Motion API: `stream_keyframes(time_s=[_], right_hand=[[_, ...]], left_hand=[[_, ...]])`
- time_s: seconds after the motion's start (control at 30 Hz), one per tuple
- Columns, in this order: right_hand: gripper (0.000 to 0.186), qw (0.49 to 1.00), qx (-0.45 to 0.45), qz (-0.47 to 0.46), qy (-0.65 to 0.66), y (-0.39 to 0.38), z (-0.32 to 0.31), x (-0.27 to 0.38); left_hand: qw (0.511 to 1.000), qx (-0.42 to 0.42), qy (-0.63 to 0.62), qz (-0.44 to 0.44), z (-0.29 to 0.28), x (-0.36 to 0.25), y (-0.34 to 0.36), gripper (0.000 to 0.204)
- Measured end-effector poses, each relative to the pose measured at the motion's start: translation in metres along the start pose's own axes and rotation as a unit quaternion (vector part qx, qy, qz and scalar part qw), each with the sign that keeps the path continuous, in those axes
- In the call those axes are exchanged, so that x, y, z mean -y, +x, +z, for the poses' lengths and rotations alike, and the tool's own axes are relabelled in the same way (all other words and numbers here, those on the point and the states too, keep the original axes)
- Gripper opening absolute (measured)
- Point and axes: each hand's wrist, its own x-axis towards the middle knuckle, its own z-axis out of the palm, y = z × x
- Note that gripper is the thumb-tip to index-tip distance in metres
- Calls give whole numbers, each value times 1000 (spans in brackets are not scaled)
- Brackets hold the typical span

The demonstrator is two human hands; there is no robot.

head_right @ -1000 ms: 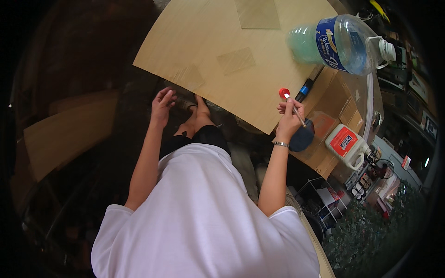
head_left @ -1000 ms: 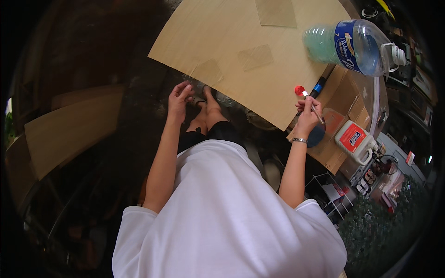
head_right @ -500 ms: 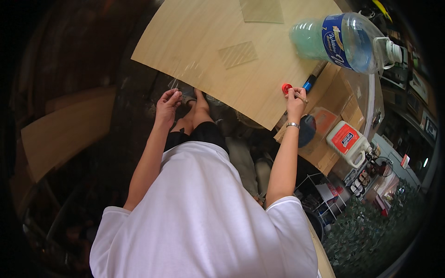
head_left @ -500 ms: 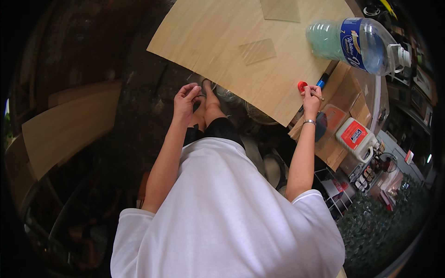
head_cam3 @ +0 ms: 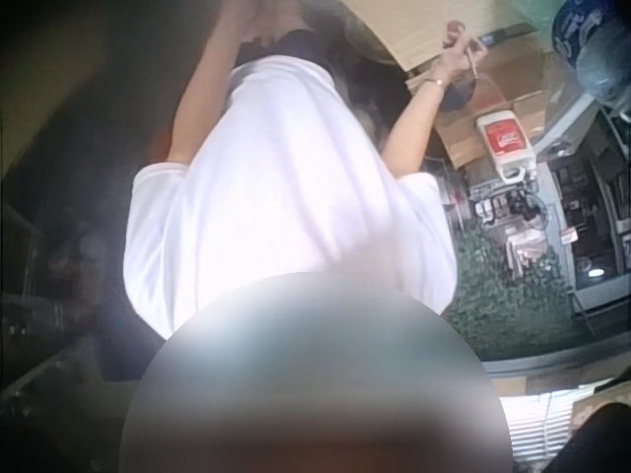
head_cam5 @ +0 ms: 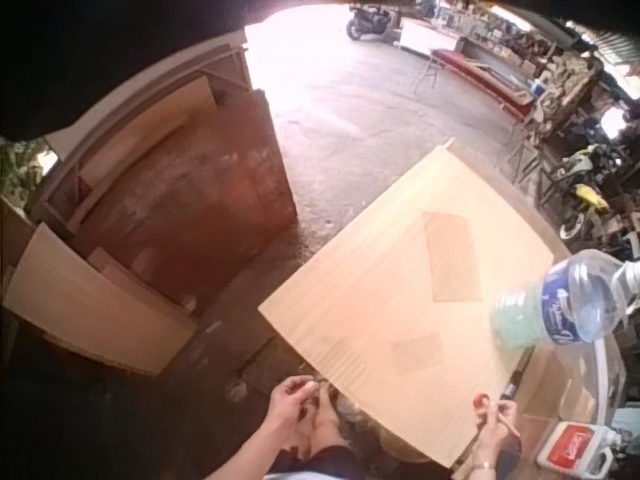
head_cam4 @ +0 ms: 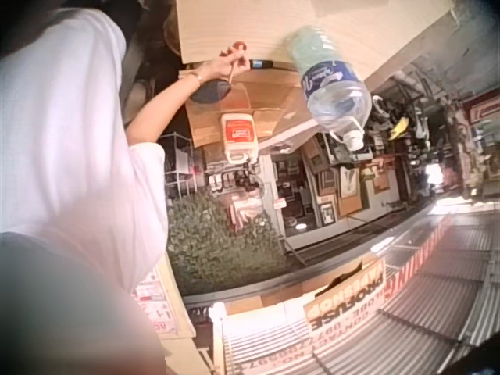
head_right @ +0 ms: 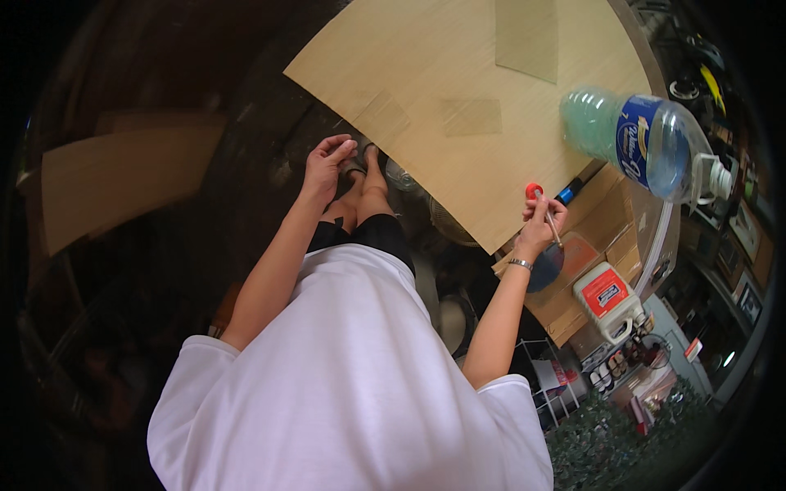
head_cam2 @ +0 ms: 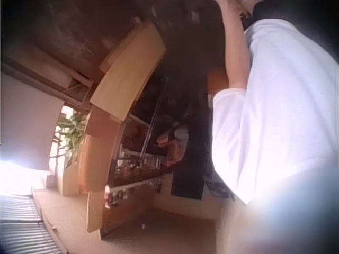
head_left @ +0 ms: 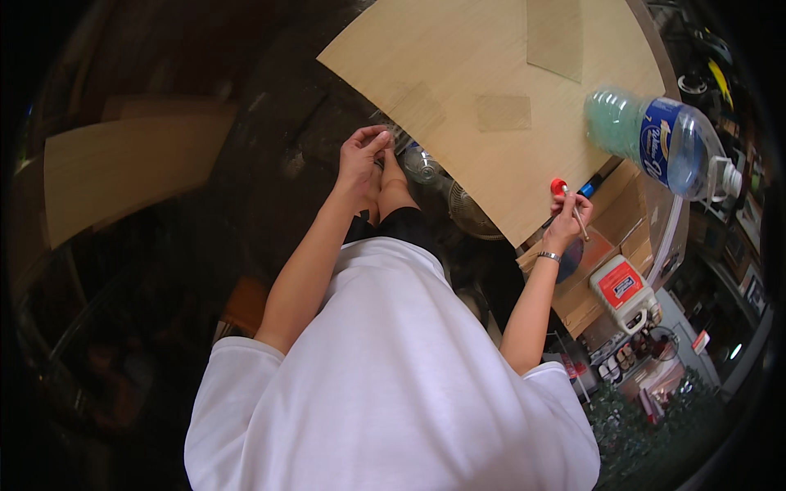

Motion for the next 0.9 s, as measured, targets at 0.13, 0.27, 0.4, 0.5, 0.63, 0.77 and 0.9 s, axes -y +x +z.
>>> stream_keyframes(time_s=[0.13, 0.27, 0.4, 0.5, 0.63, 0.77, 0.9], right_hand=[[18, 989, 143, 22, -3, -20, 63, 24], [17, 942, 335, -4, 17, -41, 142, 42], [15, 883, 462, -48, -66, -49, 207, 55], [14, 835, 522, -118, -125, -46, 244, 58], [12, 777, 550, -242, -187, -44, 277, 57], [12, 746, 564, -282, -214, -48, 291, 57], [14, 715, 597, -281, -231, -52, 300, 61]], left_hand=[[1000, -27, -11, 3, 5, 5, 0, 25], [999, -40, -22, 30, 9, 11, -1, 22], [997, -51, -38, 47, 14, 15, -3, 21], [996, -61, -53, 43, 16, 16, -2, 19], [991, -61, -100, 68, 16, 18, 1, 17], [988, -85, -94, 90, 21, 27, 5, 14], [984, -102, -85, 115, 24, 34, 8, 13]])
